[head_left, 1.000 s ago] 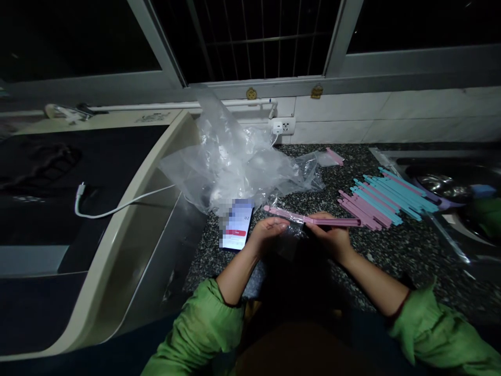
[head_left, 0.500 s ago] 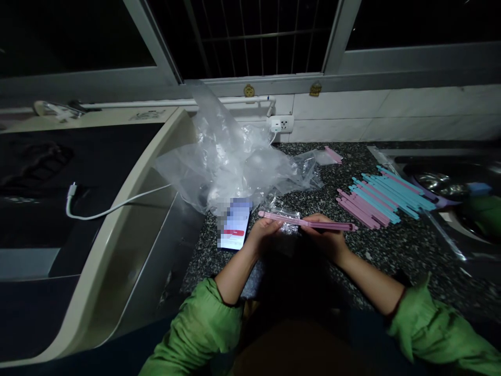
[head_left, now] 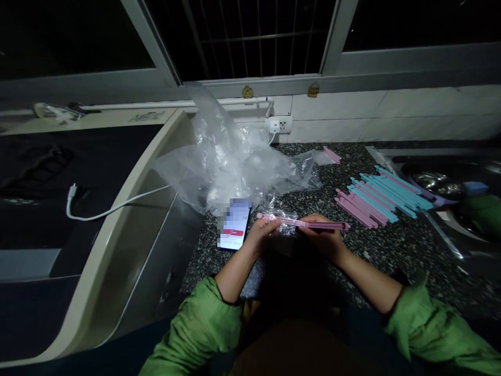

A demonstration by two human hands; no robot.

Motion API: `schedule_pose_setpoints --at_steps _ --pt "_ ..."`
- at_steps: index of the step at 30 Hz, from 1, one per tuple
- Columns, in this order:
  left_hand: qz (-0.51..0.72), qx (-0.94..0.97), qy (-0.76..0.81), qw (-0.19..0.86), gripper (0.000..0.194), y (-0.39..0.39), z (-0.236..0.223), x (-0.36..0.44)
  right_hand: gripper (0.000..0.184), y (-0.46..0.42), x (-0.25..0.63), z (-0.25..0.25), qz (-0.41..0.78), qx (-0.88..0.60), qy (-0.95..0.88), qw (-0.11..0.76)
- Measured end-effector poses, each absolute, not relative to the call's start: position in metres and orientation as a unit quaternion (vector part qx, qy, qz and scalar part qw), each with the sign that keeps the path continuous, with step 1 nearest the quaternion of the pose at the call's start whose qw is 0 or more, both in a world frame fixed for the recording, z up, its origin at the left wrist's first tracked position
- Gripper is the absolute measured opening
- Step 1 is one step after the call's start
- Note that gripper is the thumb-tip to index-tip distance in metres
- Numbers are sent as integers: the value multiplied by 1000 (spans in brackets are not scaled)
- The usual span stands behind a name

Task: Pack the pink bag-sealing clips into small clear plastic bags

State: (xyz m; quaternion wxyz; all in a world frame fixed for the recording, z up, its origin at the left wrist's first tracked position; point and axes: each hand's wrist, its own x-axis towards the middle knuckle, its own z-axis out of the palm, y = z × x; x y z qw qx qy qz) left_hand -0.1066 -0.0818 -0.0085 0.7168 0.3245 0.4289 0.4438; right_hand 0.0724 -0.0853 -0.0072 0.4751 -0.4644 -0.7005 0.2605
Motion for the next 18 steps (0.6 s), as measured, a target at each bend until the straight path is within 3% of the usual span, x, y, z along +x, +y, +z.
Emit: schedule_pose_setpoints --at_steps 18 --pt "484 301 436 696 39 -79 -11 -107 4 -88 85 13 50 -387 -759 521"
